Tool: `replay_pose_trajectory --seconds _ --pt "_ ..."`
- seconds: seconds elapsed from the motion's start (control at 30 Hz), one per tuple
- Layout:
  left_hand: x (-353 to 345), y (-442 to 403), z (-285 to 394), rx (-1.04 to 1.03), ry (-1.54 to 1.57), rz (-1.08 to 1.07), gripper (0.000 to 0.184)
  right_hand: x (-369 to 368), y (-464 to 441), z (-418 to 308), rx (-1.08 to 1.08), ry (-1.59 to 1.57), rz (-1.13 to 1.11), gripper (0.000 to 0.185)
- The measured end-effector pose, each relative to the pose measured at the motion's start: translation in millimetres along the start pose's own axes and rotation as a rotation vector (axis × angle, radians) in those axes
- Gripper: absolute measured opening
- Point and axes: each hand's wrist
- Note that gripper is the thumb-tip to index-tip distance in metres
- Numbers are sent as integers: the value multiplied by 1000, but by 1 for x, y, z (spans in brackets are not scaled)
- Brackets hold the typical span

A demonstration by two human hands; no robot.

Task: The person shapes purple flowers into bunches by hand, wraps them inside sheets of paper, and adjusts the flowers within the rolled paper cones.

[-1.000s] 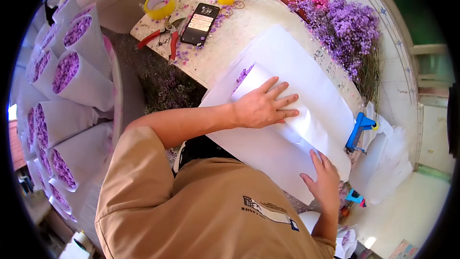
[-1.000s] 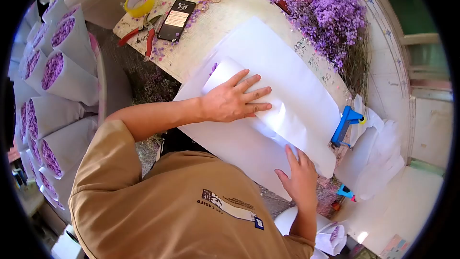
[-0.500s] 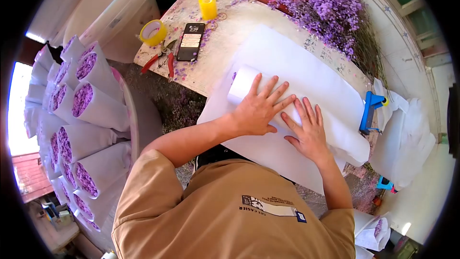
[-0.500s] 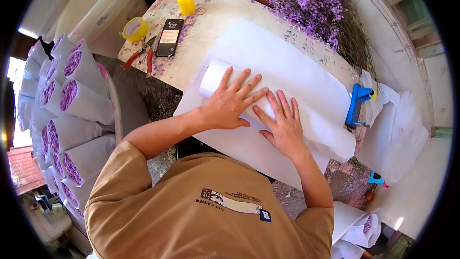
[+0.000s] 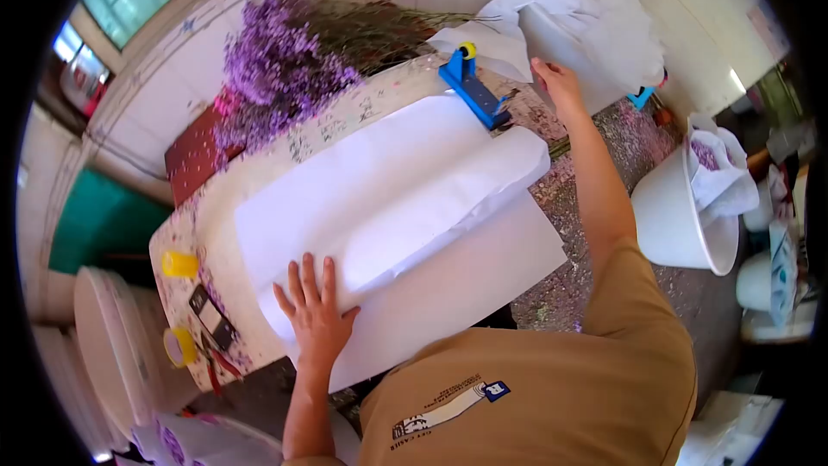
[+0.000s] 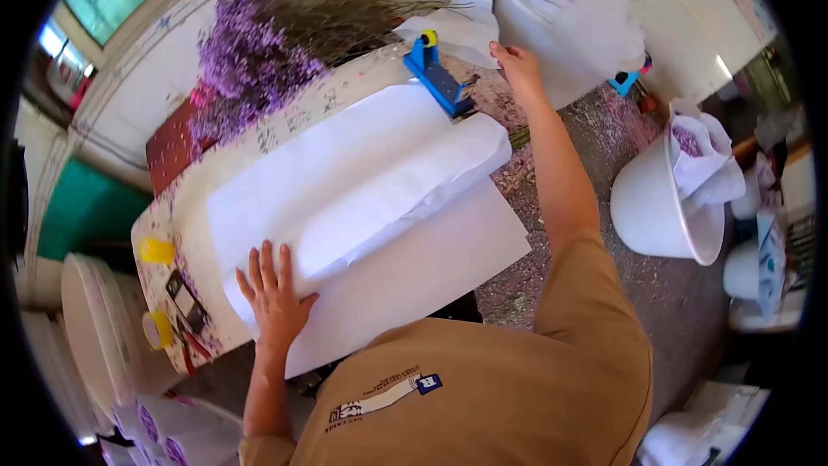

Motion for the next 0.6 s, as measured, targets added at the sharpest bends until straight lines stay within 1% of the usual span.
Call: replay_pose_trajectory --seconds 0.03,0.07,0.13,0.17,0.23,0.27,0.33,0.37,0.43,0.47,0.53,0.57,0.6 --pt "-1 1 -1 -2 -11 7 111 11 -16 13 -86 35 49 39" --pt "0 -1 0 -14 -24 17 111 13 -24 16 -81 21 61 39" --pt "2 0 2 -3 -26 -1 114 7 -28 17 -333 222 -125 47" --pt "2 0 2 -6 -37 4 114 0 -30 19 -331 210 -123 47" --pt "0 0 3 -3 -43 -3 117 -28 -23 7 -459 313 -266 48" --pt "0 0 3 -9 -51 -3 117 -37 -22 4 -462 304 -262 48" --pt "0 0 3 -14 -57 -4 118 -47 -20 1 -373 261 -320 40" --pt "0 0 2 -18 -61 -8 118 -45 -16 -3 -378 257 -318 40" --pt "-1 0 3 -13 -46 1 119 -37 -4 -13 -153 88 -354 27" --pt "-1 0 2 -14 -45 -1 119 -31 10 -16 -155 89 -353 27" --pt "-3 0 2 -8 -38 -3 119 -15 41 -18 -156 29 -175 26" --pt "-4 0 2 -10 -31 -4 119 -7 51 -13 -157 36 -173 26" --pt "-3 0 2 -12 -31 10 119 -1 60 0 -265 11 -148 25"
Point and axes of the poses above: each hand's wrist, its own y-axis away from the middle knuckle, its own x-axis out of the back of the hand, z = x × y, and after that the axes turned 13 degrees about -y, right-handed
